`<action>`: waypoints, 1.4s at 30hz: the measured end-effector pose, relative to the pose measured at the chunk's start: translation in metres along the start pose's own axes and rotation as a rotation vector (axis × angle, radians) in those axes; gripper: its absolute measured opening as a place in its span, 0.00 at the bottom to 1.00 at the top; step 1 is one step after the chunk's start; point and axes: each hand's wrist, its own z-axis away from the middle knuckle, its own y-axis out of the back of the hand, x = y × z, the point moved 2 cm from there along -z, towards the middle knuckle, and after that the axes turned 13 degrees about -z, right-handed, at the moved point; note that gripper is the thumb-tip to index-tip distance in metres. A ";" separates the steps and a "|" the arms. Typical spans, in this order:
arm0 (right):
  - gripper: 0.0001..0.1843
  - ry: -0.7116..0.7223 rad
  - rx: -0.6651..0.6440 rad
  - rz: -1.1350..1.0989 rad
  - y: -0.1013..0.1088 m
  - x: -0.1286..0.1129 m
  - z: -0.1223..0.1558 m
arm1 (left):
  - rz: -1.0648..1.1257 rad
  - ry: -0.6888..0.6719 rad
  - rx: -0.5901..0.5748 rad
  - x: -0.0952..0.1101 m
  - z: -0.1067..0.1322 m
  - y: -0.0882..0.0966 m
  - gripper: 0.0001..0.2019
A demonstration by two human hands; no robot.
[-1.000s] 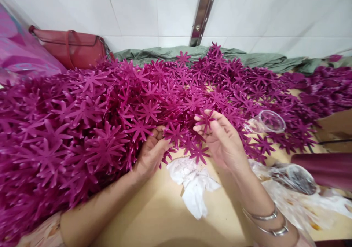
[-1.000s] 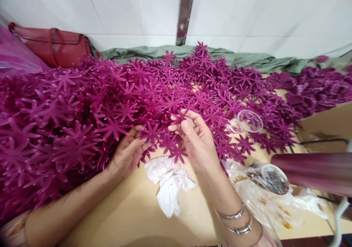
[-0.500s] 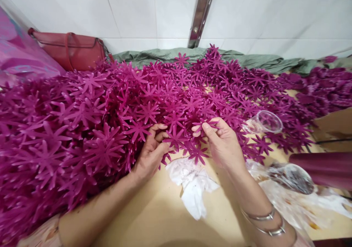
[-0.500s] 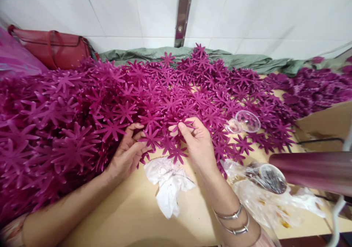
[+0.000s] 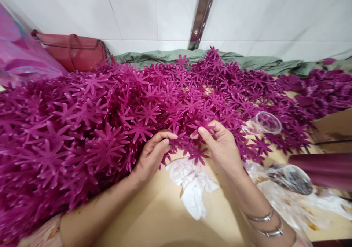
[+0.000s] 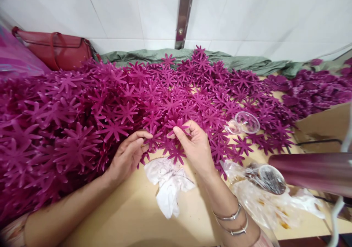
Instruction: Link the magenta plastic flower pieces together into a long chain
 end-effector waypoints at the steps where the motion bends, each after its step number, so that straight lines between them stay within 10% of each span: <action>1: 0.17 -0.005 -0.004 0.004 0.000 0.000 0.000 | -0.069 -0.016 0.002 -0.001 0.001 0.001 0.09; 20: 0.21 0.105 -0.286 0.424 -0.003 0.005 0.011 | -0.343 -0.162 0.081 0.001 -0.005 -0.001 0.06; 29: 0.15 0.526 -0.019 0.468 0.010 -0.024 0.003 | -0.300 -0.150 0.170 -0.005 -0.007 -0.001 0.03; 36: 0.06 0.633 -0.336 0.695 -0.011 -0.017 0.011 | -0.296 -0.092 0.087 -0.003 -0.003 -0.002 0.07; 42: 0.06 0.534 0.002 0.599 0.004 -0.013 0.006 | -0.227 -0.038 0.038 -0.004 -0.001 0.000 0.11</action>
